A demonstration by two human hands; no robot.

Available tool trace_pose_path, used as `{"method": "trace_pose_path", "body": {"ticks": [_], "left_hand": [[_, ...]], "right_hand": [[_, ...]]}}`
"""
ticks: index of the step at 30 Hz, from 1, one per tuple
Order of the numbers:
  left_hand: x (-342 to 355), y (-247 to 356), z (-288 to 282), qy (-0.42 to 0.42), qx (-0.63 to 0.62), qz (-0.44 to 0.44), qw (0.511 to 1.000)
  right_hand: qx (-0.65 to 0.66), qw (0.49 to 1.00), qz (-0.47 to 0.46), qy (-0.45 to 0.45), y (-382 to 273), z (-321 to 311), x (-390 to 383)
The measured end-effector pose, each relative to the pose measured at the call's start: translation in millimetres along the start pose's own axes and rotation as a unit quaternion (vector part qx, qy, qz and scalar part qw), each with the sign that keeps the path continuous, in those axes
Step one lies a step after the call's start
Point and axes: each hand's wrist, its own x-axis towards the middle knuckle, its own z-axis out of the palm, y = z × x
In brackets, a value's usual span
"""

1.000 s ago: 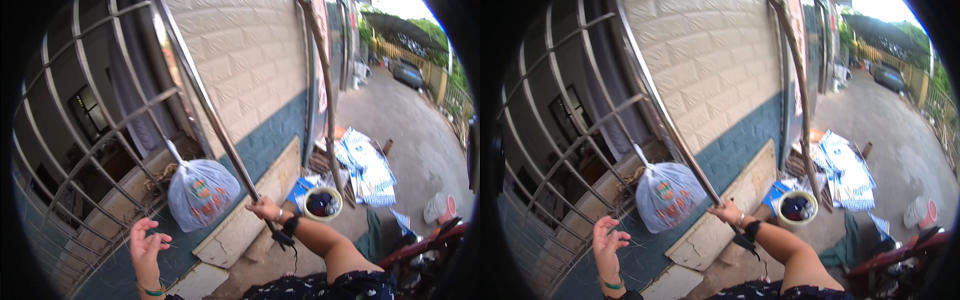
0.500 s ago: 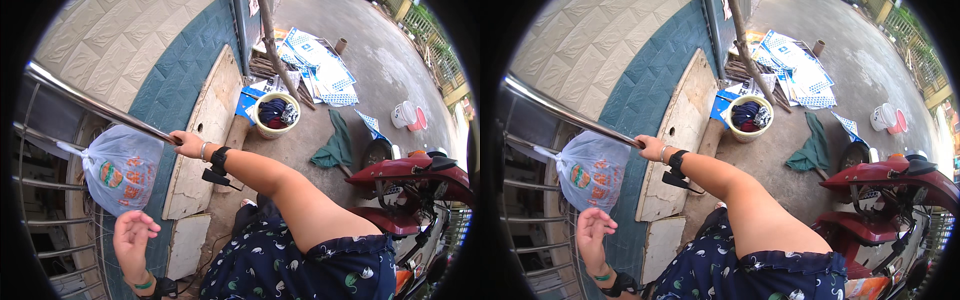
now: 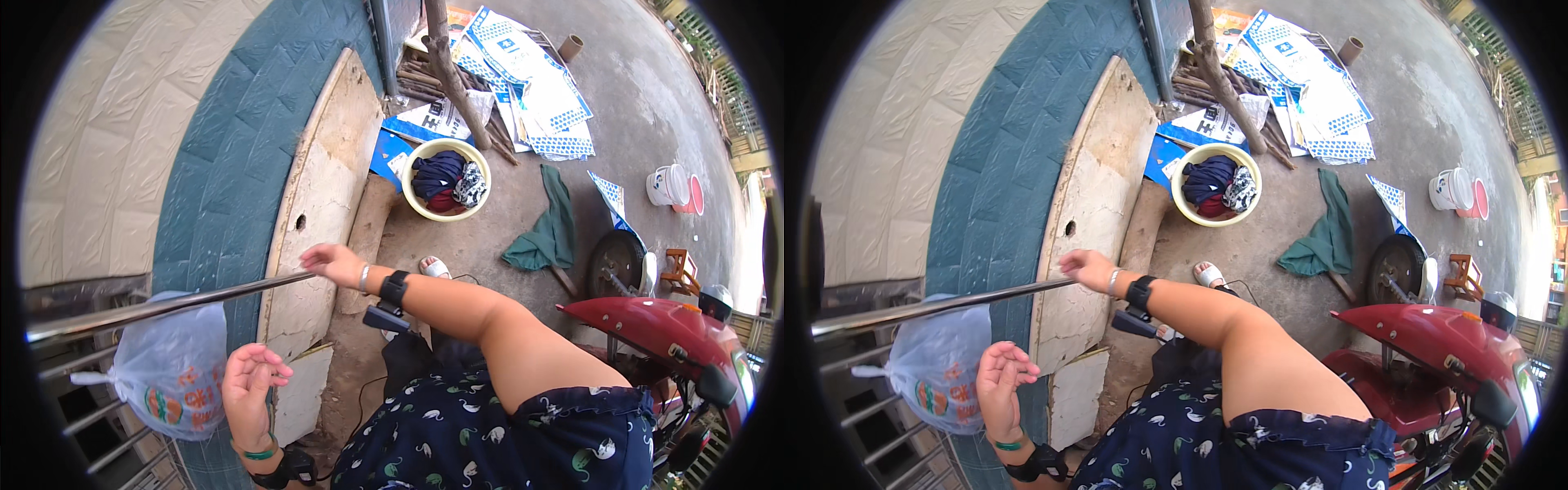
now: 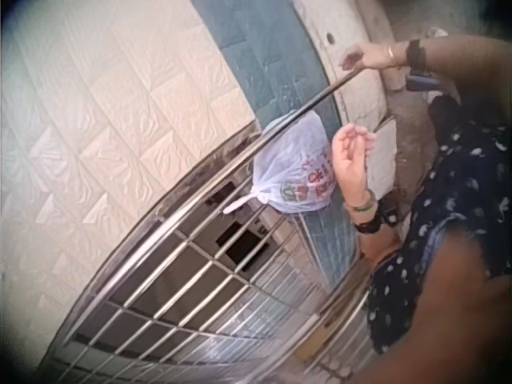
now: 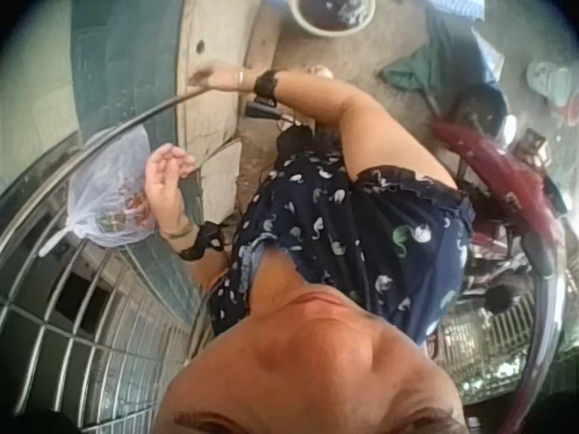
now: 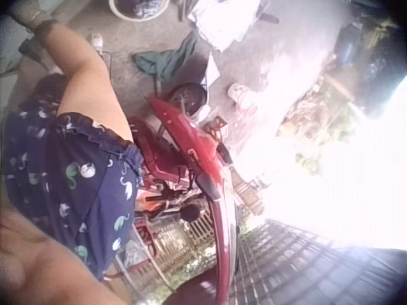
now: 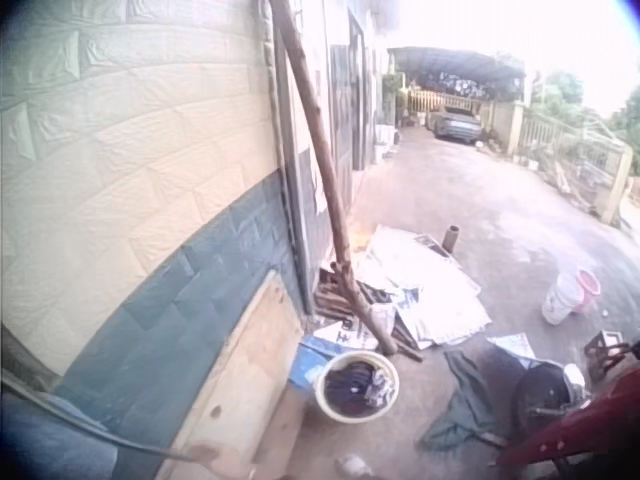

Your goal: The person picks up clothing items one at a time from a basin, places each item onto a hanger, and then hangs the hanger on a metal rod using a reaching tool.

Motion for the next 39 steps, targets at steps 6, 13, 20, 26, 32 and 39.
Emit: {"method": "trace_pose_path", "body": {"ticks": [6,13,20,26,32,39], "left_hand": [[136.5,-29.2,80.3,0.019,-0.060,-0.089,0.994],[259.7,-65.7,146.6,0.032,-0.038,-0.152,0.987],[317.7,-106.8,165.7,0.093,-0.039,-0.215,0.971],[333.5,-120.0,167.2,0.094,-0.035,-0.231,0.968],[316.5,-102.4,143.1,0.085,-0.048,-0.232,0.968],[246.3,-100.7,107.5,0.021,-0.163,-0.281,0.945]], "right_hand": [[-0.082,0.907,0.237,0.339,80.0,-264.4,-14.7],[-0.294,0.708,0.407,0.497,131.2,-496.0,-39.2],[-0.249,0.649,0.456,0.555,156.9,-565.6,-4.4],[-0.275,0.628,0.506,0.524,188.4,-596.7,12.0],[0.237,0.811,0.307,0.438,107.3,-548.6,1.6],[0.106,0.885,0.448,-0.067,-62.8,-362.3,-41.7]]}}
